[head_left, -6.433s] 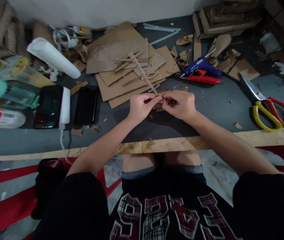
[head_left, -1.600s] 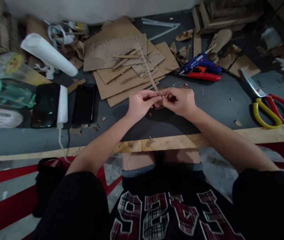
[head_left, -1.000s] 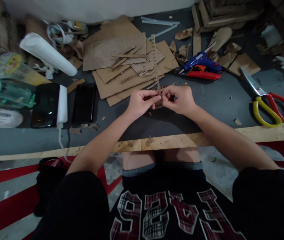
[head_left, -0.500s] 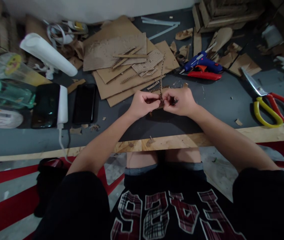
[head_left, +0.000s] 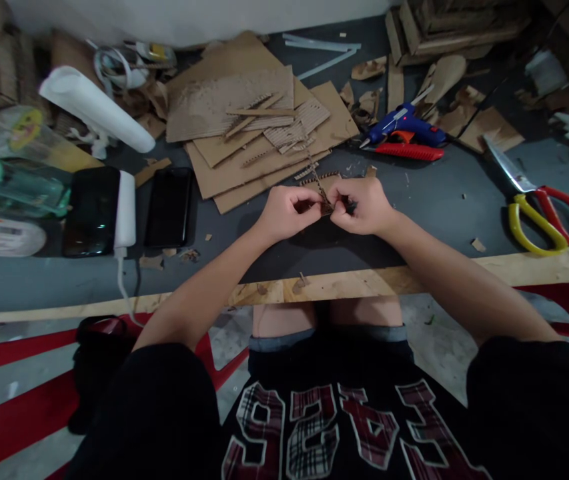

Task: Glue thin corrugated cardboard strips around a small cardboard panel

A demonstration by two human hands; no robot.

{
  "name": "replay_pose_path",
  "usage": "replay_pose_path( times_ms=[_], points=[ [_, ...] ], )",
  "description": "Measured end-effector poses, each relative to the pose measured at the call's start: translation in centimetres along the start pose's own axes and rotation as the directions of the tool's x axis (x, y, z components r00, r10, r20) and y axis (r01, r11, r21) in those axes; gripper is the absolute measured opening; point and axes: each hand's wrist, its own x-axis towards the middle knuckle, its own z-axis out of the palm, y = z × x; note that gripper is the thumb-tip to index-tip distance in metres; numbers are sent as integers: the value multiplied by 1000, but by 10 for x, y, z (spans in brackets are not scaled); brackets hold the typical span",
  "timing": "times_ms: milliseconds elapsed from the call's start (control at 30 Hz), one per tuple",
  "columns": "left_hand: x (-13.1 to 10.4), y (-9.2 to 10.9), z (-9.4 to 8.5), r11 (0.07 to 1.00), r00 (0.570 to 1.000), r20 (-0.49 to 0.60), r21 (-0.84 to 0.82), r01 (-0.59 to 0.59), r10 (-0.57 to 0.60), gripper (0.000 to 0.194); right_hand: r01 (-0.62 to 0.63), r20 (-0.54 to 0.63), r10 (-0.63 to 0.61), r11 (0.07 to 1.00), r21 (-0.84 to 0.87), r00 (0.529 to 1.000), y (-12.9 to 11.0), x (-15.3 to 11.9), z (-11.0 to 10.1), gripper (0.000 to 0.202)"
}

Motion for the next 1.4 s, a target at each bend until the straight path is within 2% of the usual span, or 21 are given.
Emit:
replay_pose_path(
  times_ms=[133, 267, 333, 433, 600, 700, 833, 900, 1000, 1100, 1233, 1400],
  points=[
    [-2, -2, -4, 980, 985, -21, 102, -168, 171, 21, -40, -26, 39, 999, -30, 999, -2, 0, 1, 5],
    [-5, -2, -7, 923, 948, 11, 225, -311, 317, 27, 18, -39, -19, 1000, -12, 999, -3, 0, 0, 6],
    [-5, -1, -7, 890, 933, 17, 295, -348, 359, 35, 63, -26, -63, 998, -1, 998, -4, 0, -2, 6],
    [-5, -3, -6, 870, 919, 18, 315, -380, 395, 44, 108, -50, -108, 994, 0, 993, -3, 0, -3, 7],
    [-4, -8, -3, 793, 884, 55, 419, -442, 464, 43, 123, -70, -124, 992, -17, 990, -1, -1, -2, 8],
    [-5, -7, -2, 729, 861, 51, 510, -458, 505, 36, 108, -76, -113, 992, -69, 991, -1, -2, 0, 9],
    [-6, -4, 0, 739, 837, -74, 516, -434, 542, 30, 99, -170, -113, 991, -89, 979, -4, -3, 0, 4],
    [-6, -4, 0, 755, 839, -120, 516, -404, 531, 29, 104, -225, -118, 992, -73, 967, -5, -3, -1, 16],
    [-5, -7, 1, 758, 851, -144, 547, -356, 504, 32, 125, -249, -135, 991, -58, 959, -4, -2, 0, 34],
    [-4, -11, 1, 757, 868, -139, 567, -325, 477, 33, 82, -264, -93, 995, -54, 960, 0, -2, 5, 33],
    [-4, -13, 0, 744, 891, -90, 592, -311, 444, 43, 3, -228, -6, 1000, -12, 974, 4, -2, 6, 25],
    [-4, -12, -2, 741, 895, -56, 585, -330, 443, 41, -54, -239, 59, 998, 28, 969, 0, 2, 0, 23]
  ],
)
